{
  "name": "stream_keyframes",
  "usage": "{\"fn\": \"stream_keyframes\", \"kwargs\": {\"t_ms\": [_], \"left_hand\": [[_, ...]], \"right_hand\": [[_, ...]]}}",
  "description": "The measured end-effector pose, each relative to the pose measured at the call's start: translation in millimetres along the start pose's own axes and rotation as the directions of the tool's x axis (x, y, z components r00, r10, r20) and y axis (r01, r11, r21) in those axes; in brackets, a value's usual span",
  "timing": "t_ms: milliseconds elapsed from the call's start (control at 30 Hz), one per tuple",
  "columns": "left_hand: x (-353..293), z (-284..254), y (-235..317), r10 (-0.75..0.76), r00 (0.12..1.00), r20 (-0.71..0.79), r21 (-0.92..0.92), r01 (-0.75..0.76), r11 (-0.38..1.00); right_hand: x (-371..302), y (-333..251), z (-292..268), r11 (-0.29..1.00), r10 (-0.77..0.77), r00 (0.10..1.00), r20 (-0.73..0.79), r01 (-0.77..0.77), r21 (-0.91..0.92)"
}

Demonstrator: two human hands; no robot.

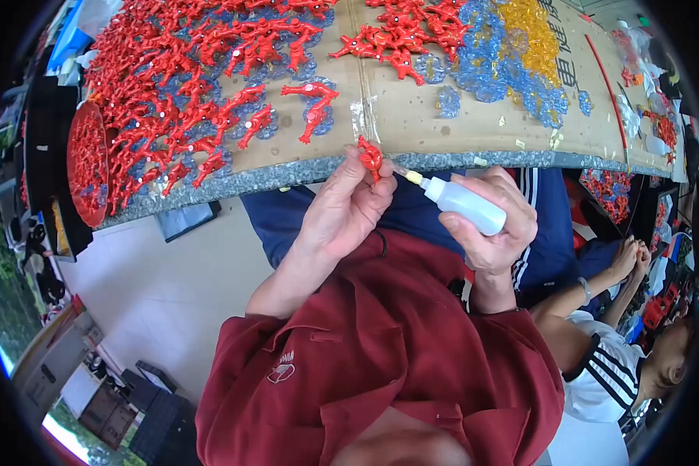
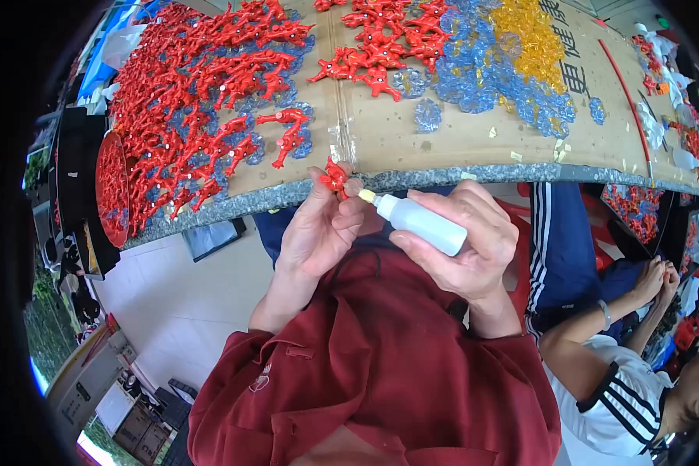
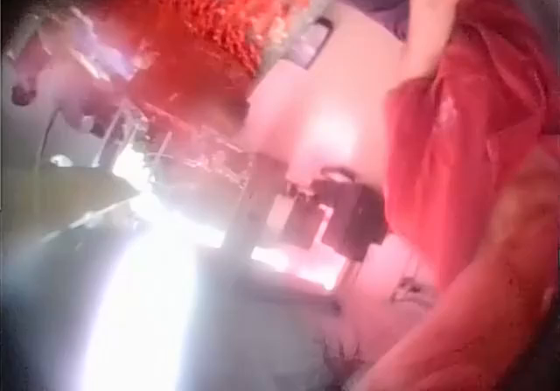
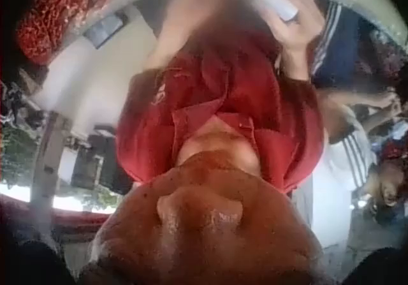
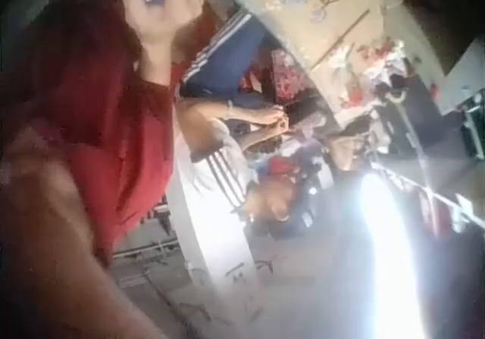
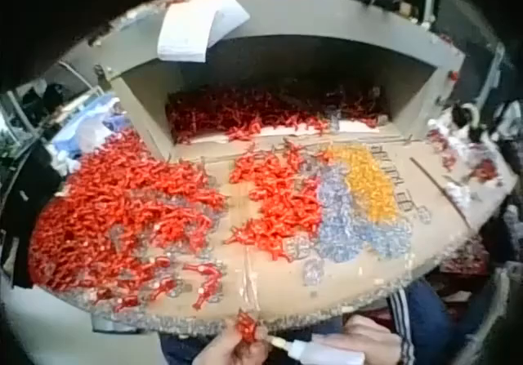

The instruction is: The person assembles small red and yellow plastic toy components by hand, joining them with glue from a bottle.

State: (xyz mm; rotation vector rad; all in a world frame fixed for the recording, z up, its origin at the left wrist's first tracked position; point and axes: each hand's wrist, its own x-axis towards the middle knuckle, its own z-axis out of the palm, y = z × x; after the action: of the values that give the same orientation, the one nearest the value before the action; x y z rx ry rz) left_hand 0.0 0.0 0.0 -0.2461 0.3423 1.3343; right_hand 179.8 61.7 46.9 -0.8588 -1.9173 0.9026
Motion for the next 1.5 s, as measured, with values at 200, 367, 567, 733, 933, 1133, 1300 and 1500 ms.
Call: {"fn": "stream_keyframes", "kwargs": {"t_ms": [200,367,567,733,933,1133,1300,1500], "left_hand": [[-3.3,-0.1,2.4,0.014,1.000,-0.016,0.034,-0.013,0.999],[-2.3,2.8,-1.2,0.053,0.998,-0.022,0.085,-0.051,0.995],[-2.4,9.1,-2.0,0.135,0.991,-0.019,0.211,-0.128,0.969],[-0.8,7.4,-3.5,0.174,0.985,0.004,0.259,-0.169,0.951],[-0.8,9.9,-4.1,0.184,0.983,-0.023,0.299,-0.169,0.939],[0.3,5.5,-2.7,0.165,0.986,0.011,0.290,-0.161,0.943],[0.4,5.2,-2.9,0.146,0.989,0.028,0.286,-0.148,0.947],[1.4,-1.9,1.8,0.113,0.988,0.101,0.198,-0.132,0.971]], "right_hand": [[0.6,-2.0,8.5,0.999,-0.002,0.999,-0.033,0.003,0.035],[4.4,-0.3,8.8,0.998,-0.057,0.998,-0.032,0.057,-0.002],[3.7,-4.2,-0.9,0.998,-0.043,0.999,-0.025,0.044,0.048],[1.8,-8.0,-2.7,0.996,-0.003,1.000,-0.003,0.004,0.089],[2.0,-10.1,-3.0,0.995,0.066,0.997,0.039,-0.068,0.067],[3.3,-3.6,-4.6,0.996,-0.028,1.000,-0.004,0.028,0.087],[4.2,-6.0,-3.4,0.998,-0.001,1.000,0.017,0.000,0.070],[1.2,0.4,-7.7,0.985,0.025,0.999,-0.044,-0.017,0.172]]}}
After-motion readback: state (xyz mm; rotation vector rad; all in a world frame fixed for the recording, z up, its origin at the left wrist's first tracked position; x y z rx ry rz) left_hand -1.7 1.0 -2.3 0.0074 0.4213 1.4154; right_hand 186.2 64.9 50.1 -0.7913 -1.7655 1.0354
